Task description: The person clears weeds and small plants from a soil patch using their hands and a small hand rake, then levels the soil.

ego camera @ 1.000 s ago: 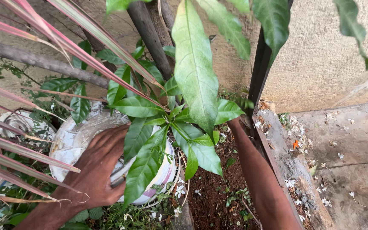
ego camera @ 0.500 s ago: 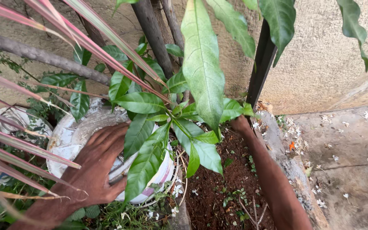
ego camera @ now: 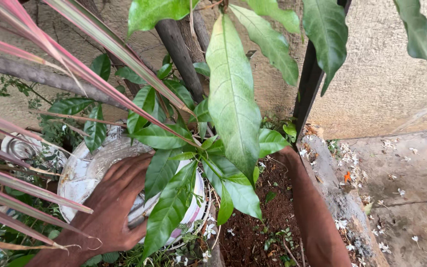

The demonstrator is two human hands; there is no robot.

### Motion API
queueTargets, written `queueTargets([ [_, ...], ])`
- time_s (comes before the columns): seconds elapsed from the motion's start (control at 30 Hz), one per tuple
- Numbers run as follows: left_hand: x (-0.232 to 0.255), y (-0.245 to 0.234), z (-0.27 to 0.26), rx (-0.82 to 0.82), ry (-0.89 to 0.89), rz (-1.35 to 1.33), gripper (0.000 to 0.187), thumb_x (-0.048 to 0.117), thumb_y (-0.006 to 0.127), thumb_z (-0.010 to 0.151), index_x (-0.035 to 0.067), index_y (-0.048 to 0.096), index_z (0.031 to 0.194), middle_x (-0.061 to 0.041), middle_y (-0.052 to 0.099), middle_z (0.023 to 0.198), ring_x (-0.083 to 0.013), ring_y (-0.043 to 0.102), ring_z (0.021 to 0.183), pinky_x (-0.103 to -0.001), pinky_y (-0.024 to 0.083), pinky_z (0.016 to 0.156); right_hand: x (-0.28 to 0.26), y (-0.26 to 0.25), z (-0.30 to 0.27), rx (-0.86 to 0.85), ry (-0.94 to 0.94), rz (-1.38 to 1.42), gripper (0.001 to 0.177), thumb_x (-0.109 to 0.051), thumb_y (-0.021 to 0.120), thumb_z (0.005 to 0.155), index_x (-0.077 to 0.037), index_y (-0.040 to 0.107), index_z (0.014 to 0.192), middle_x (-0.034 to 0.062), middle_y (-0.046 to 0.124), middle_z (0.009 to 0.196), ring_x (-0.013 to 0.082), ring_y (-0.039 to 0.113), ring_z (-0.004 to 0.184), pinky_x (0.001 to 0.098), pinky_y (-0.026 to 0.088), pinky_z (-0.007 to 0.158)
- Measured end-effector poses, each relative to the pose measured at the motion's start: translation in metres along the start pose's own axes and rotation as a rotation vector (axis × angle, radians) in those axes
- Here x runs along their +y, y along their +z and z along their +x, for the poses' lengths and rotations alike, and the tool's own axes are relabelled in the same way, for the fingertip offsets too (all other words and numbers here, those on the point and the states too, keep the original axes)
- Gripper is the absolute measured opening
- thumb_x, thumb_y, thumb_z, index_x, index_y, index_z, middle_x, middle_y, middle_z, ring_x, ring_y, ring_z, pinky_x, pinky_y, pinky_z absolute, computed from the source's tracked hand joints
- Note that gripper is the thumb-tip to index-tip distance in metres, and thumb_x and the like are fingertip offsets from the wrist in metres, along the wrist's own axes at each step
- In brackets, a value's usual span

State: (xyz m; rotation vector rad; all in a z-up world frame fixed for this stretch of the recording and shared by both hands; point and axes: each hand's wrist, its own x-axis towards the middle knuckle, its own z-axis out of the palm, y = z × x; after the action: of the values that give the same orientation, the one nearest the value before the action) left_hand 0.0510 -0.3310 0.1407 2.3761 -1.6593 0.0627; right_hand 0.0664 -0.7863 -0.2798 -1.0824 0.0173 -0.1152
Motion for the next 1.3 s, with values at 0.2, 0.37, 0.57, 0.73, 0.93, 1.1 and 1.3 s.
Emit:
queueTargets([
  [0.2,-0.003,0.0,0.001,0.01,0.017,-0.005,0.084,0.029,0.075,0.066,-0.001,0.048,0.14,-0.025,0.048,0.144,-0.043,0.042,0.137,-0.055,0.029,0.115,0.025,-0.036,0.019,0.214,0.182,-0.431,0.012,-0.007,0.072,0.09,-0.003,0.069,0.102,0.0095,0.069,0.092,0.021,0.067,0.078,0.0376,0.058,0.068],
  [0.37,-0.004,0.003,0.002,0.006,0.017,0.004,0.083,0.029,0.076,0.067,-0.001,0.048,0.14,-0.025,0.048,0.145,-0.0434,0.042,0.138,-0.056,0.028,0.114,0.045,-0.045,0.026,0.304,0.245,-0.603,0.01,-0.007,0.068,0.091,-0.003,0.069,0.1,0.0096,0.069,0.088,0.0212,0.066,0.075,0.0388,0.057,0.067],
  [0.57,-0.006,0.006,-0.003,0.023,0.026,0.004,0.078,0.03,0.076,0.071,-0.001,0.05,0.138,-0.025,0.05,0.145,-0.041,0.045,0.137,-0.055,0.03,0.116,0.045,-0.041,0.014,0.276,0.357,-0.656,0.01,-0.007,0.063,0.092,-0.002,0.07,0.097,0.0097,0.069,0.083,0.0216,0.065,0.072,0.0402,0.056,0.065],
  [0.73,-0.013,0.012,-0.012,-0.021,0.016,0.076,0.089,0.032,0.077,0.064,-0.008,0.047,0.137,-0.029,0.046,0.145,-0.0426,0.043,0.136,-0.055,0.031,0.114,0.033,-0.016,0.009,0.275,0.286,-0.699,0.012,-0.008,0.059,0.093,-0.002,0.07,0.095,0.0098,0.069,0.078,0.0219,0.064,0.07,0.0413,0.055,0.063],
  [0.93,-0.018,0.026,-0.017,-0.032,0.012,0.177,0.086,0.039,0.079,0.067,-0.006,0.049,0.134,-0.029,0.045,0.149,-0.0397,0.043,0.139,-0.056,0.03,0.118,-0.065,-0.034,-0.027,0.437,0.101,-0.793,0.017,-0.008,0.055,0.094,-0.002,0.07,0.093,0.0099,0.069,0.073,0.0222,0.063,0.066,0.0427,0.054,0.062],
  [1.1,-0.008,0.02,-0.019,-0.033,0.004,0.197,0.092,0.06,0.073,0.077,-0.008,0.049,0.135,-0.03,0.046,0.145,-0.0418,0.042,0.137,-0.057,0.03,0.115,-0.106,-0.015,-0.106,0.321,0.249,-1.107,0.037,-0.018,0.044,0.105,-0.004,0.069,0.083,0.0092,0.066,0.073,0.0188,0.06,0.065,0.0376,0.051,0.061],
  [1.3,0.007,0.007,-0.023,0.0,-0.01,0.192,0.093,0.067,0.071,0.079,-0.005,0.051,0.133,-0.025,0.049,0.144,-0.0386,0.044,0.137,-0.052,0.032,0.116,-0.105,-0.003,-0.129,0.306,0.355,-0.8,0.023,-0.012,0.049,0.098,-0.005,0.064,0.083,0.0087,0.065,0.074,0.0182,0.062,0.062,0.0321,0.054,0.056],
])
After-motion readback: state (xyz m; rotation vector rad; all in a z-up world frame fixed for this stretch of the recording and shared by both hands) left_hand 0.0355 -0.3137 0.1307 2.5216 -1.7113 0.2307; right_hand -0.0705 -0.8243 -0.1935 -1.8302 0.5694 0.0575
